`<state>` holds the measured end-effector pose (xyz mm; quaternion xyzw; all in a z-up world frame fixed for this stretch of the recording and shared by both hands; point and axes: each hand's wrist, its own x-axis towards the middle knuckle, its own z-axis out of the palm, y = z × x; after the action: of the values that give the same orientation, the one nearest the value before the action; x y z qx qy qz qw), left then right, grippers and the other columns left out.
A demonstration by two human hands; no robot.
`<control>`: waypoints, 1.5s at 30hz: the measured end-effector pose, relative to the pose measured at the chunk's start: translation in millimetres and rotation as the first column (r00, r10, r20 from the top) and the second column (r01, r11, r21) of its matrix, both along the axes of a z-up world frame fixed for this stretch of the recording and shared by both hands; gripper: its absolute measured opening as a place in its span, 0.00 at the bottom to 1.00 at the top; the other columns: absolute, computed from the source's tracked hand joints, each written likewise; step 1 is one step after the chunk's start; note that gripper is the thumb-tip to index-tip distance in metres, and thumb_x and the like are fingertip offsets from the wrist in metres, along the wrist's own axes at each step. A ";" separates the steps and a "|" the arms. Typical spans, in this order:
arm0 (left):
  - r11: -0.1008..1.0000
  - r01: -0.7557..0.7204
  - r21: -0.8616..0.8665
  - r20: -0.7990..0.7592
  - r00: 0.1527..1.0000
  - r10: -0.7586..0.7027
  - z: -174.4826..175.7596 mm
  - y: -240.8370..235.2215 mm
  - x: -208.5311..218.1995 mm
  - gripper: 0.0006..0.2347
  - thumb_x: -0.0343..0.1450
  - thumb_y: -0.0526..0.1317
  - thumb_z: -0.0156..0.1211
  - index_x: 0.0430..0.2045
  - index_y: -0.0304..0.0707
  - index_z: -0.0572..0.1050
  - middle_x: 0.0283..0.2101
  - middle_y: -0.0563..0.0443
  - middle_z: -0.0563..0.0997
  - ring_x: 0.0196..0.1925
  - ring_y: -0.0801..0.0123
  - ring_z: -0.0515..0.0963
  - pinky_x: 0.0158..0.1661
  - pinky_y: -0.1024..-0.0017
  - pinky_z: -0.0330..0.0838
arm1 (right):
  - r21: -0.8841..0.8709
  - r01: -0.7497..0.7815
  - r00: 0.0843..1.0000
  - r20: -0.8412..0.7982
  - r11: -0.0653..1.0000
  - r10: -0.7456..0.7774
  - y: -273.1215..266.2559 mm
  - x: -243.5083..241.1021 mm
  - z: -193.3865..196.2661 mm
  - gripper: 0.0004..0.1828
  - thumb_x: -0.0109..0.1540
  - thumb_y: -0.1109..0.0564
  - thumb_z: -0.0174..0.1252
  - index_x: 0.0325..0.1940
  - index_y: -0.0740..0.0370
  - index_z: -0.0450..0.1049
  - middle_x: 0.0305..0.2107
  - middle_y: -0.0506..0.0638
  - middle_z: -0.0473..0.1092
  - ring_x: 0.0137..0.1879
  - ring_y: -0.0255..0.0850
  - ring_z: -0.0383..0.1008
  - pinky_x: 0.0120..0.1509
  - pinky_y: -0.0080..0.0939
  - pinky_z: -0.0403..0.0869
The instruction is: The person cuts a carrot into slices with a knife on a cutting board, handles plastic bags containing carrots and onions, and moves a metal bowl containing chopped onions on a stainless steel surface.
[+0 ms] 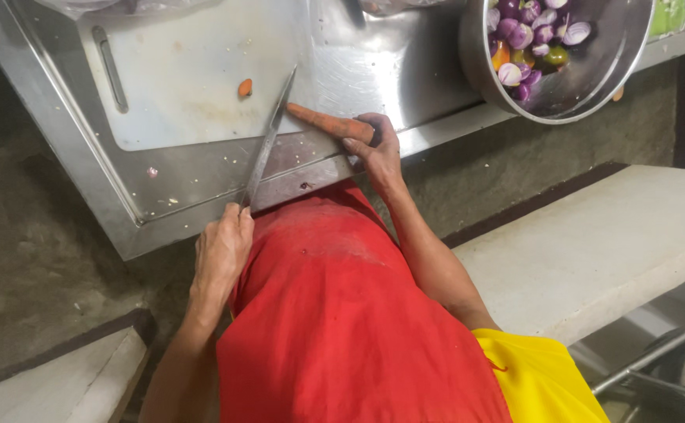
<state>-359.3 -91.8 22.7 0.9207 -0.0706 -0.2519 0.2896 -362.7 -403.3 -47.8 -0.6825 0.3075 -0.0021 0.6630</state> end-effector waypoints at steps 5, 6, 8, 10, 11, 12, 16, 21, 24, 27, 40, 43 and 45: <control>1.000 -0.003 0.013 0.008 1.000 0.003 2.7 -7.2 -2.5 0.12 0.78 0.44 0.50 0.34 0.31 0.71 0.26 0.25 0.79 0.35 0.27 0.78 0.35 0.37 0.70 | -0.023 -0.032 0.999 0.014 0.999 0.033 -1.4 0.9 0.2 0.27 0.57 0.65 0.70 0.57 0.60 0.67 0.43 0.52 0.74 0.43 0.38 0.76 0.40 0.37 0.78; 1.000 0.002 0.024 0.015 1.000 -0.003 0.4 -8.7 -1.5 0.12 0.78 0.44 0.49 0.35 0.30 0.71 0.27 0.26 0.80 0.35 0.27 0.78 0.35 0.37 0.70 | -0.059 -0.060 0.996 0.060 0.996 0.063 -2.7 -0.5 -1.5 0.27 0.58 0.65 0.70 0.57 0.61 0.68 0.44 0.51 0.74 0.47 0.39 0.76 0.47 0.38 0.78; 0.999 0.004 0.035 0.021 1.000 -0.005 -8.0 -14.9 0.7 0.12 0.78 0.43 0.48 0.36 0.30 0.71 0.28 0.26 0.80 0.35 0.27 0.79 0.36 0.36 0.70 | -0.178 -0.105 0.984 0.121 0.978 0.128 -6.0 0.4 -6.5 0.27 0.58 0.66 0.71 0.58 0.62 0.68 0.47 0.52 0.74 0.52 0.40 0.74 0.55 0.39 0.76; 1.000 -0.013 0.027 0.004 1.000 0.013 -20.1 -26.4 7.2 0.13 0.77 0.43 0.47 0.43 0.28 0.71 0.29 0.24 0.80 0.34 0.26 0.79 0.35 0.36 0.70 | -0.296 -0.148 0.962 0.180 0.944 0.207 -9.8 4.5 -9.5 0.28 0.58 0.67 0.71 0.58 0.63 0.68 0.50 0.53 0.73 0.57 0.42 0.73 0.62 0.39 0.73; 0.999 -0.022 0.030 0.010 1.000 0.022 -25.7 -31.3 12.4 0.13 0.77 0.43 0.47 0.43 0.28 0.71 0.29 0.24 0.80 0.34 0.26 0.79 0.35 0.36 0.70 | -0.374 -0.154 0.947 0.208 0.915 0.244 -13.0 6.8 -9.6 0.28 0.57 0.67 0.72 0.57 0.63 0.68 0.50 0.53 0.72 0.58 0.43 0.73 0.63 0.41 0.73; 1.000 -0.017 0.010 0.015 1.000 0.017 -31.9 -38.0 16.9 0.13 0.77 0.43 0.47 0.42 0.29 0.72 0.29 0.23 0.80 0.35 0.25 0.78 0.36 0.36 0.70 | -0.450 -0.154 0.932 0.229 0.879 0.280 -16.3 6.7 -9.9 0.28 0.55 0.68 0.72 0.56 0.63 0.68 0.51 0.54 0.71 0.58 0.44 0.72 0.65 0.42 0.73; 0.994 -0.016 -0.104 0.095 0.995 0.026 -41.9 -54.0 33.9 0.13 0.77 0.43 0.48 0.40 0.29 0.74 0.30 0.21 0.79 0.37 0.24 0.78 0.38 0.35 0.70 | -0.581 -0.218 0.907 0.177 0.785 0.383 -29.7 10.5 -11.7 0.29 0.56 0.69 0.72 0.58 0.62 0.68 0.49 0.53 0.71 0.57 0.44 0.73 0.64 0.45 0.73; 0.952 -0.255 -0.170 -0.208 0.953 0.218 -12.1 -48.7 36.9 0.15 0.76 0.44 0.47 0.38 0.28 0.75 0.28 0.21 0.79 0.33 0.26 0.80 0.35 0.38 0.73 | -0.900 0.022 0.816 0.268 0.436 0.512 -71.1 32.5 6.8 0.14 0.55 0.62 0.74 0.38 0.58 0.74 0.40 0.57 0.73 0.50 0.51 0.72 0.54 0.49 0.69; 0.898 -0.428 -0.105 -0.405 0.843 0.354 -8.6 -48.4 32.4 0.16 0.76 0.46 0.45 0.41 0.28 0.73 0.27 0.22 0.79 0.31 0.27 0.82 0.35 0.42 0.75 | -0.724 0.111 0.864 0.409 0.681 0.293 -105.6 77.5 16.8 0.04 0.64 0.66 0.57 0.43 0.68 0.73 0.36 0.59 0.73 0.43 0.52 0.76 0.50 0.48 0.75; 0.921 -0.366 -0.135 -0.149 0.926 0.347 -30.4 -46.9 20.7 0.16 0.76 0.46 0.48 0.40 0.27 0.74 0.32 0.22 0.79 0.37 0.28 0.80 0.39 0.43 0.73 | -0.851 0.219 0.817 0.428 0.477 0.388 -142.2 165.2 7.8 0.11 0.62 0.70 0.53 0.47 0.67 0.76 0.40 0.60 0.76 0.48 0.58 0.77 0.54 0.54 0.75; 0.865 -0.420 -0.274 -0.288 0.894 0.343 -53.7 -92.7 69.1 0.15 0.77 0.46 0.48 0.32 0.30 0.74 0.18 0.41 0.76 0.14 0.60 0.77 0.18 0.61 0.71 | -0.893 -0.167 0.863 0.072 0.417 0.500 -154.2 274.1 -94.6 0.17 0.52 0.58 0.62 0.43 0.71 0.79 0.37 0.66 0.78 0.46 0.69 0.76 0.48 0.77 0.67; 0.781 -0.528 -0.333 -0.371 0.835 0.407 -56.6 -84.6 69.5 0.14 0.77 0.46 0.50 0.33 0.30 0.73 0.16 0.49 0.71 0.11 0.69 0.71 0.13 0.65 0.64 | -0.870 -0.087 0.928 0.107 0.486 0.358 -161.7 265.7 -59.8 0.18 0.54 0.55 0.63 0.41 0.72 0.77 0.34 0.66 0.78 0.42 0.65 0.78 0.44 0.65 0.71; 0.765 -0.572 -0.296 -0.380 0.806 0.455 -55.0 -72.1 58.6 0.13 0.77 0.46 0.50 0.34 0.32 0.73 0.15 0.51 0.71 0.11 0.69 0.70 0.12 0.66 0.63 | -0.815 -0.076 0.974 0.061 0.575 0.216 -163.0 251.3 -24.0 0.20 0.57 0.50 0.63 0.40 0.71 0.75 0.32 0.65 0.76 0.40 0.58 0.81 0.43 0.48 0.75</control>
<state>-300.7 -163.9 -32.3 0.7793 0.1798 -0.2724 0.5350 -111.4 -566.3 -71.9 -0.9294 0.1632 -0.1391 0.3003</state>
